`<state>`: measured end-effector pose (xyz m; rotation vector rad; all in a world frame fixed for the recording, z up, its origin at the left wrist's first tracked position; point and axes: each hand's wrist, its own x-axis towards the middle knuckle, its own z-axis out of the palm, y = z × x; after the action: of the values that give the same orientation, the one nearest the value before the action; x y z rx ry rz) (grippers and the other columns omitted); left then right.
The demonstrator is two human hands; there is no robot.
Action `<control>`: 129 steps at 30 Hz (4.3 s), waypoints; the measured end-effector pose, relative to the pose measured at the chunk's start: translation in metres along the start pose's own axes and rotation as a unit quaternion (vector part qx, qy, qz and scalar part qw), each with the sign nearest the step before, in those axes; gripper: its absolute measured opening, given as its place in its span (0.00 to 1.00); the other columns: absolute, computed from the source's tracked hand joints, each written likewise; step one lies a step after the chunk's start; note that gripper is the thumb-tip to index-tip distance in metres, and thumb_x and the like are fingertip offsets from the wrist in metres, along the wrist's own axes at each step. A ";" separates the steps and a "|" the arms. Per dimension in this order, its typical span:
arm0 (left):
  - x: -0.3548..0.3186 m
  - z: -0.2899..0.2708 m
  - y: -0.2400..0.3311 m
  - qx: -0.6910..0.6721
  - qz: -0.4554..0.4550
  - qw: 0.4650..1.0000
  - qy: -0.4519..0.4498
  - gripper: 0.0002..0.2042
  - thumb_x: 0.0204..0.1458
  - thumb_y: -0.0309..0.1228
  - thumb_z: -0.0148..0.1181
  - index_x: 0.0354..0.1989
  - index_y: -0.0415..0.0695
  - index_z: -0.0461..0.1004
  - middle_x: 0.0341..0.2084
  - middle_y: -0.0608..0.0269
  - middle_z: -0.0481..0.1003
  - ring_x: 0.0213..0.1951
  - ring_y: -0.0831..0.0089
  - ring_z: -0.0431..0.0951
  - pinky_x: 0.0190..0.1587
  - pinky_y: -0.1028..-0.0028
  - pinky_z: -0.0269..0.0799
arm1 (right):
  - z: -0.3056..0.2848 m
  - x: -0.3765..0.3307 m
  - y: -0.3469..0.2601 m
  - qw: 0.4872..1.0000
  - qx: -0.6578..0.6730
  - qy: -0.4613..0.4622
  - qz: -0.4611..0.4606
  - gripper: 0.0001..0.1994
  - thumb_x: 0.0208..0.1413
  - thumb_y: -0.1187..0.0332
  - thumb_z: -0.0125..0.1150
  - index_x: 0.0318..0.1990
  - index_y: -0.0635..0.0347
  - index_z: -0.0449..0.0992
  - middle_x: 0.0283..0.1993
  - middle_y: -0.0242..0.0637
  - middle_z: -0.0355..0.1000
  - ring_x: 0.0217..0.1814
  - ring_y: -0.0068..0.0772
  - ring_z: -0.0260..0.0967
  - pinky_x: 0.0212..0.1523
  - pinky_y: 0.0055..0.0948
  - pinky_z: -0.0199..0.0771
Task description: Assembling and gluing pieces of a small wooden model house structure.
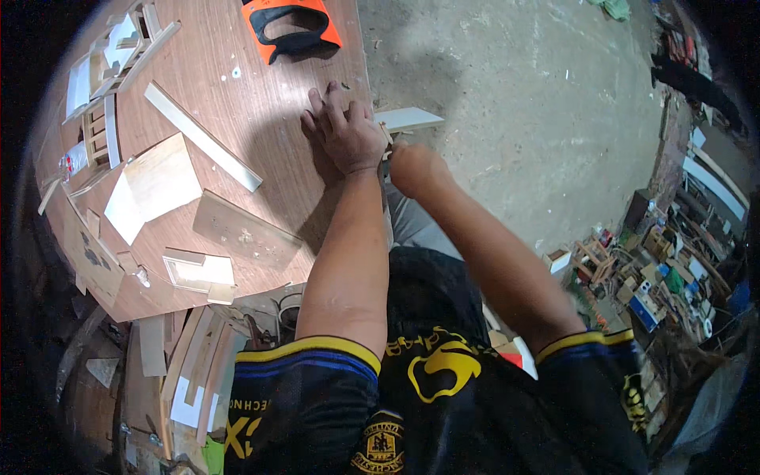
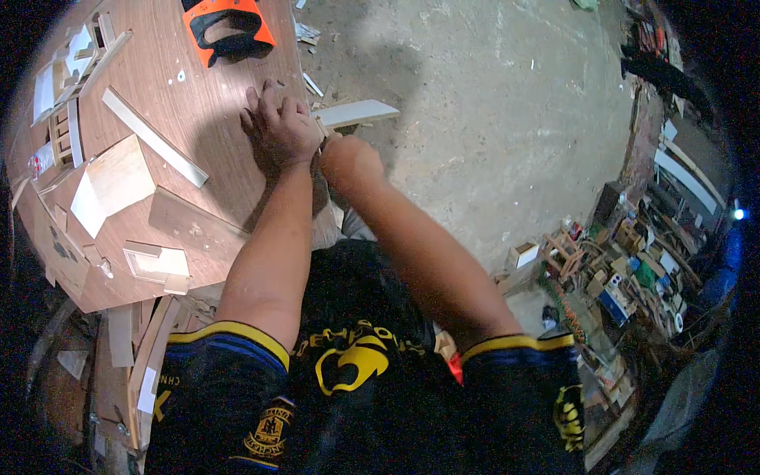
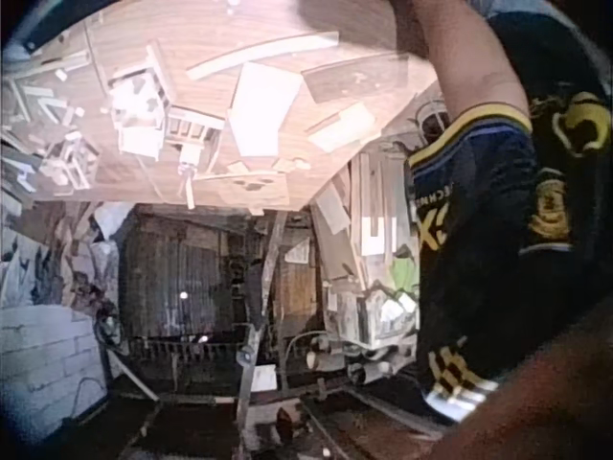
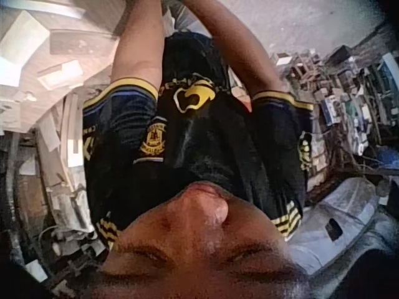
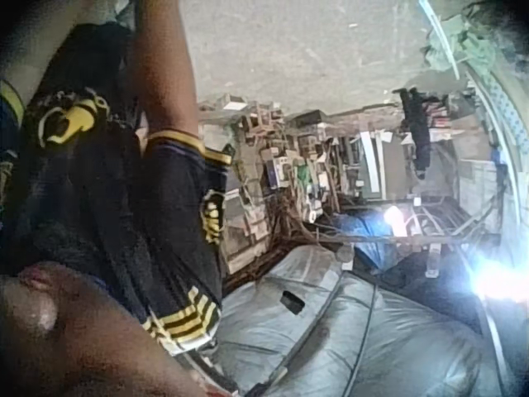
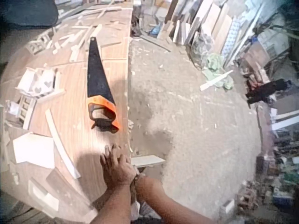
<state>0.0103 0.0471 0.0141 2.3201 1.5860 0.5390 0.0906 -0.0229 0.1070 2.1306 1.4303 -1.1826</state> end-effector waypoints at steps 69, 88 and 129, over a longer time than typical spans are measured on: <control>-0.005 0.009 -0.004 -0.010 0.003 1.000 0.013 0.04 0.45 0.31 0.60 0.29 0.47 0.76 0.56 0.57 0.64 0.65 0.42 0.54 0.63 0.36 0.46 | 0.000 -0.002 0.003 0.995 -0.022 -0.068 -0.065 0.11 0.56 0.69 0.47 0.38 0.67 0.75 0.31 0.59 0.75 0.35 0.58 0.76 0.38 0.50 0.76; -0.003 0.011 -0.001 -0.015 -0.013 1.000 0.021 0.06 0.42 0.28 0.62 0.31 0.47 0.76 0.56 0.58 0.65 0.64 0.42 0.57 0.63 0.38 0.48 | 0.014 0.003 0.010 0.997 0.055 -0.010 0.050 0.10 0.56 0.69 0.49 0.38 0.64 0.74 0.34 0.57 0.76 0.38 0.55 0.76 0.40 0.48 0.76; -0.003 0.006 0.000 -0.002 -0.002 1.000 -0.013 0.11 0.43 0.30 0.64 0.38 0.52 0.78 0.56 0.59 0.65 0.65 0.45 0.56 0.63 0.38 0.48 | 0.018 -0.005 0.009 0.997 0.060 0.024 0.053 0.09 0.54 0.71 0.50 0.32 0.64 0.77 0.30 0.57 0.75 0.34 0.56 0.76 0.38 0.48 0.77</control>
<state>0.0116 0.0441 0.0081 2.3102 1.5768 0.5092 0.0896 -0.0419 0.0975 2.2982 1.2784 -1.2138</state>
